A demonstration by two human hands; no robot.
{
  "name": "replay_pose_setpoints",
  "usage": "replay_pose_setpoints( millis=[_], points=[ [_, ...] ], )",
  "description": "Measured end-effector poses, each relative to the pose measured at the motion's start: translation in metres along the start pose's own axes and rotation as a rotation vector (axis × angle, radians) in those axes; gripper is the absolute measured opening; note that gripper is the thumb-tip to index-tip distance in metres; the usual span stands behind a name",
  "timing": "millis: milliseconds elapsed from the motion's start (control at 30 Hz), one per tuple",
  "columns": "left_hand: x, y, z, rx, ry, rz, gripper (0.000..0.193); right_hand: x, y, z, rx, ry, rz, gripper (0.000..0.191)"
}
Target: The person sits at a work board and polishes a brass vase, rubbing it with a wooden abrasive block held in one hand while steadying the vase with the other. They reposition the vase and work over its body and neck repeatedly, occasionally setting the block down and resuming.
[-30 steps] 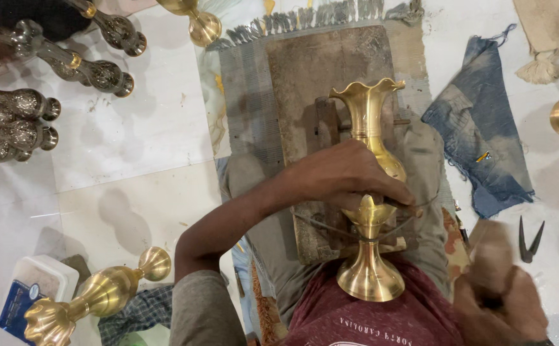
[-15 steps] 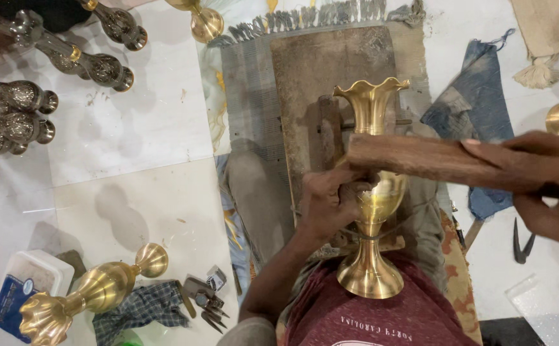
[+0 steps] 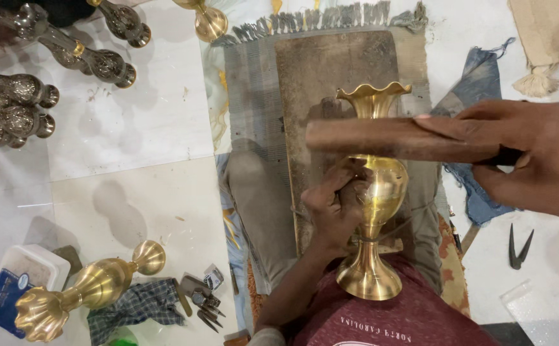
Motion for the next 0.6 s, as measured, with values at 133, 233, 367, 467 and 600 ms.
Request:
replay_pose_setpoints(
  millis=[133, 233, 367, 467, 600],
  points=[
    [0.018, 0.003, 0.002, 0.003, -0.268, 0.055, 0.03, -0.009, 0.022, 0.021, 0.53, 0.166, 0.053, 0.084],
    [0.03, 0.001, 0.003, -0.13, -0.472, 0.054, 0.04, -0.022, 0.037, 0.036, 0.62, 0.289, -0.007, 0.084],
    [0.034, -0.001, 0.004, -0.13, -0.577, 0.135, 0.046, -0.029, 0.047, 0.032, 0.482, 0.487, -0.099, 0.078],
    [0.03, -0.005, 0.005, -0.011, -0.459, 0.126, 0.033, -0.026, 0.03, 0.022, 0.255, 0.427, -0.303, 0.086],
    [0.017, 0.001, -0.002, -0.125, -0.203, 0.057, 0.025, -0.016, 0.015, 0.003, 0.132, 0.307, -0.208, 0.091]
  ],
)
Point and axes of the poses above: each hand's wrist, its own x-axis towards the middle knuckle, its own z-axis out of the palm, y = z × x, the point moved 7 cm from there along x, towards the middle knuckle
